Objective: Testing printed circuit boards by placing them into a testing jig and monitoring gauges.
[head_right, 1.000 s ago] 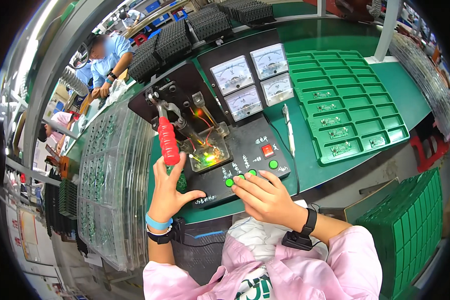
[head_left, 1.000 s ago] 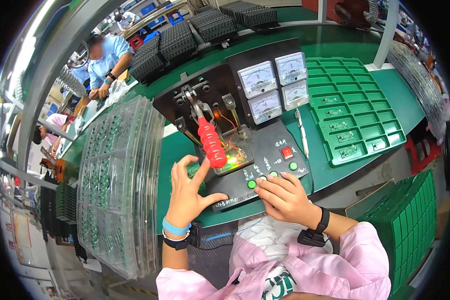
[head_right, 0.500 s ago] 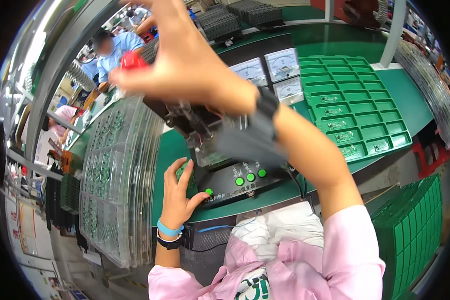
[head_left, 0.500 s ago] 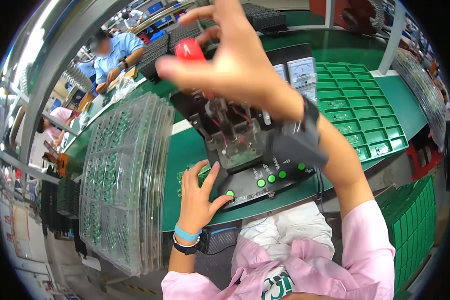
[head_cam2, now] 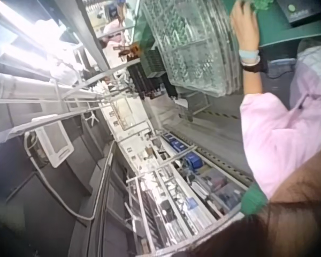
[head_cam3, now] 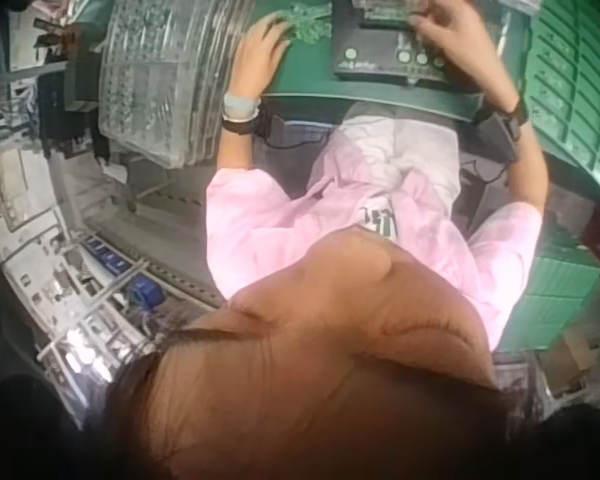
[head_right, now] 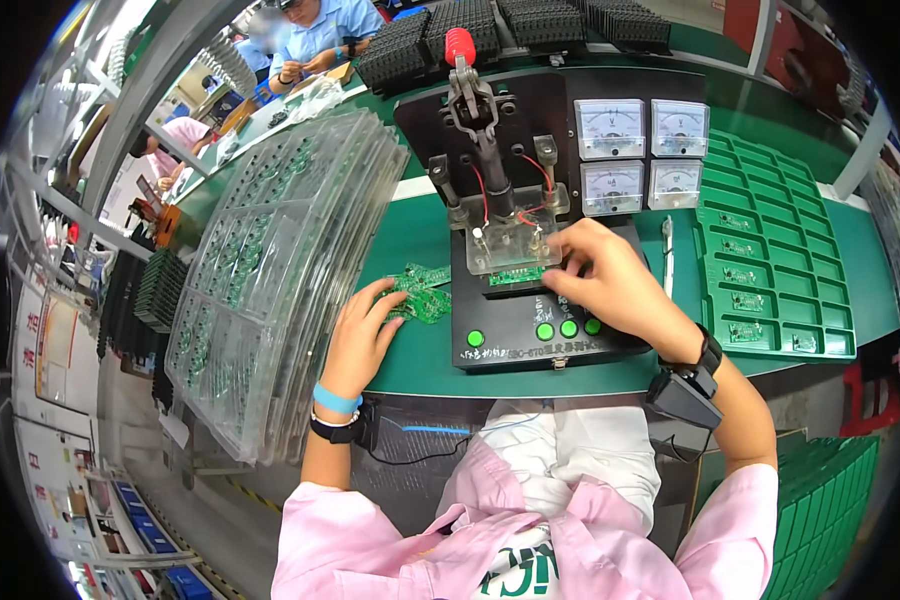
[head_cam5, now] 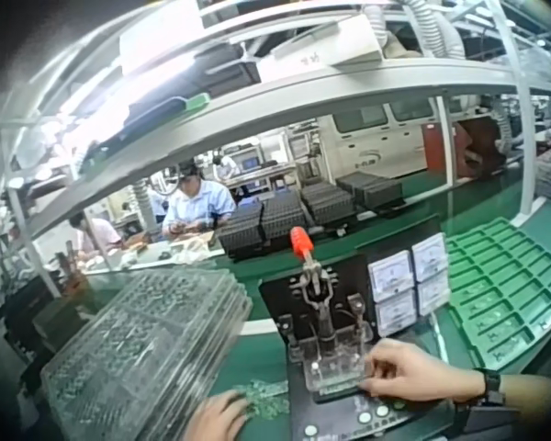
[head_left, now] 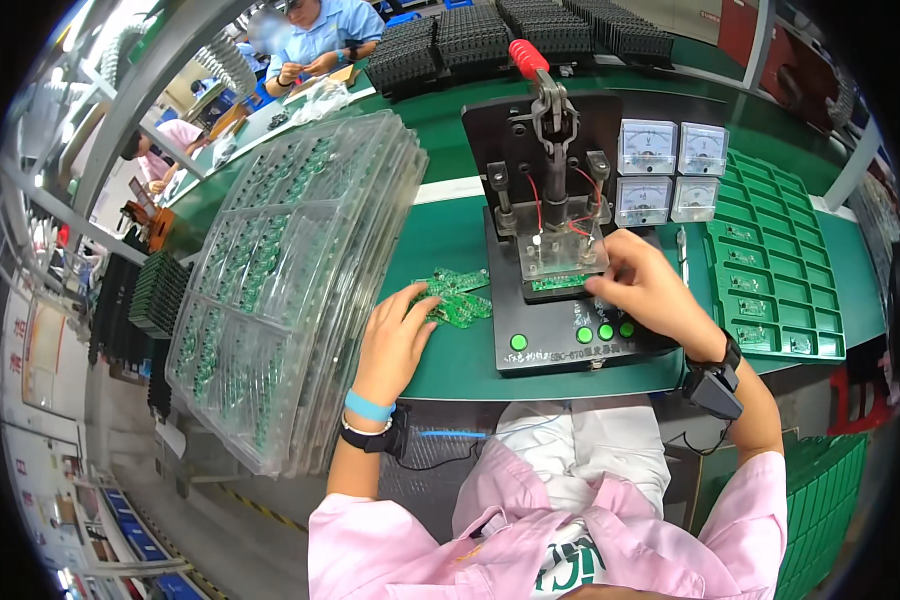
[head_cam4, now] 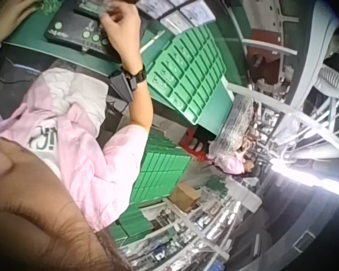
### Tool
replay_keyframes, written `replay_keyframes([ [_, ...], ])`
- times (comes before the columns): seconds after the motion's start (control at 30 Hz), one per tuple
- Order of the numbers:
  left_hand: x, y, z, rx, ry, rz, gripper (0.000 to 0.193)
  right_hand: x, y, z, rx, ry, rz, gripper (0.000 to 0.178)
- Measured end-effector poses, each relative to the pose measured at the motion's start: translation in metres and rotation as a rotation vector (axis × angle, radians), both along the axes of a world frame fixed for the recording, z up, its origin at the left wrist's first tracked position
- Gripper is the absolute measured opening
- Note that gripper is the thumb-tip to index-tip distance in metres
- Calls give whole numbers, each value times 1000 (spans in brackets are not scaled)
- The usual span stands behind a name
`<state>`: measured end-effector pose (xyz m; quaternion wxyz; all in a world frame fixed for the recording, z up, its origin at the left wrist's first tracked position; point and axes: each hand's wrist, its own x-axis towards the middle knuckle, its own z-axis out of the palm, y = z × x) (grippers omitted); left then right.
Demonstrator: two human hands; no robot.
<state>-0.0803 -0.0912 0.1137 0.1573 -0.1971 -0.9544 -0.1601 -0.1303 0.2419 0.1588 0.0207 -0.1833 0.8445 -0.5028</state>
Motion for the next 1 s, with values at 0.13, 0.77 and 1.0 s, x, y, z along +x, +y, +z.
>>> replay_keyframes([
  [0.13,-9,8,0,-19,61,-108,28,-7,-9,-6,128,2,63,25],
  [0.77,-20,119,22,184,315,-315,25,16,97,8,-63,-130,-197,18],
  [1.0,-7,128,22,-96,198,-270,43,-3,186,-3,-149,-152,-373,15],
])
